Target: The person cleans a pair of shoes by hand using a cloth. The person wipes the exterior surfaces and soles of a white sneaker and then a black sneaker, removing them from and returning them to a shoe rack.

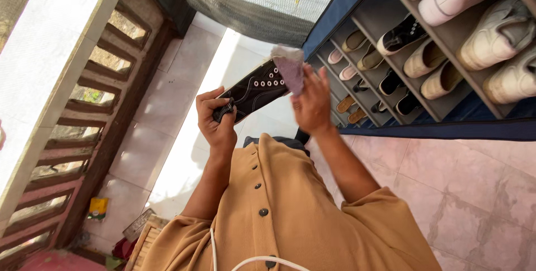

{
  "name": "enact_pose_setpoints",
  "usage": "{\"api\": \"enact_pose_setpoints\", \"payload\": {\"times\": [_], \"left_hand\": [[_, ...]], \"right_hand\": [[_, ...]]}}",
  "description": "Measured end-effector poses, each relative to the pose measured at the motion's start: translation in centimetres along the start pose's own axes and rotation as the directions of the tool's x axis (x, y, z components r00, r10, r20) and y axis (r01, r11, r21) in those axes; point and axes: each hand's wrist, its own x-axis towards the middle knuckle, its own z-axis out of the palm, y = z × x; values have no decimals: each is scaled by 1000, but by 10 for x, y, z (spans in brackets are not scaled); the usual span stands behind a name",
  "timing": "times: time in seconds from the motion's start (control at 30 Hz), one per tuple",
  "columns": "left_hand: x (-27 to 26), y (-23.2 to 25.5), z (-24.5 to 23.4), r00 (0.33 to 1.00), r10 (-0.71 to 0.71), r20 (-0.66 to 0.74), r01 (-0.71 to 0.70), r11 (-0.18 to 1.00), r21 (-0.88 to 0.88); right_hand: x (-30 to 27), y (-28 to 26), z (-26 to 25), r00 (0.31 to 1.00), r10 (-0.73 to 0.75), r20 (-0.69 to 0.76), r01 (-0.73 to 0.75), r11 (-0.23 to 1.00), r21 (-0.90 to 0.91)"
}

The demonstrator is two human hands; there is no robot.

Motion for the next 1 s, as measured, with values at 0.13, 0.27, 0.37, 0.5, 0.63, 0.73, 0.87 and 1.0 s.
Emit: {"api": "enact_pose_setpoints", "payload": {"times": [0.13,0.27,0.37,0.5,0.63,0.73,0.87,1.0], "left_hand": [[-2,-2,12,998,-66,-3,65,997,-37],[-5,1,3,999,-2,39,3,1000,-23],[-2,-1,2,996,-92,7,92,992,-90],[-3,-7,9,999,-52,6,52,999,-2],[-6,-9,7,996,-80,39,85,984,-154],[-10,-5,5,999,-19,31,21,998,-53],[-2,-6,3,1000,-22,10,22,999,-43],[-12,-7,7,998,-14,58,16,999,-43]], "right_hand": [[-11,-84,17,991,5,-134,62,866,496],[-19,-54,6,990,-131,52,114,961,254],[-15,-4,-2,997,11,77,-12,1000,4],[-19,-52,12,996,72,-49,-54,952,302],[-21,-83,15,996,-87,-17,88,932,352],[-19,-40,6,998,-52,30,44,969,241],[-4,-24,1,999,28,30,-32,991,129],[1,-77,0,995,-70,66,42,931,362]]}}
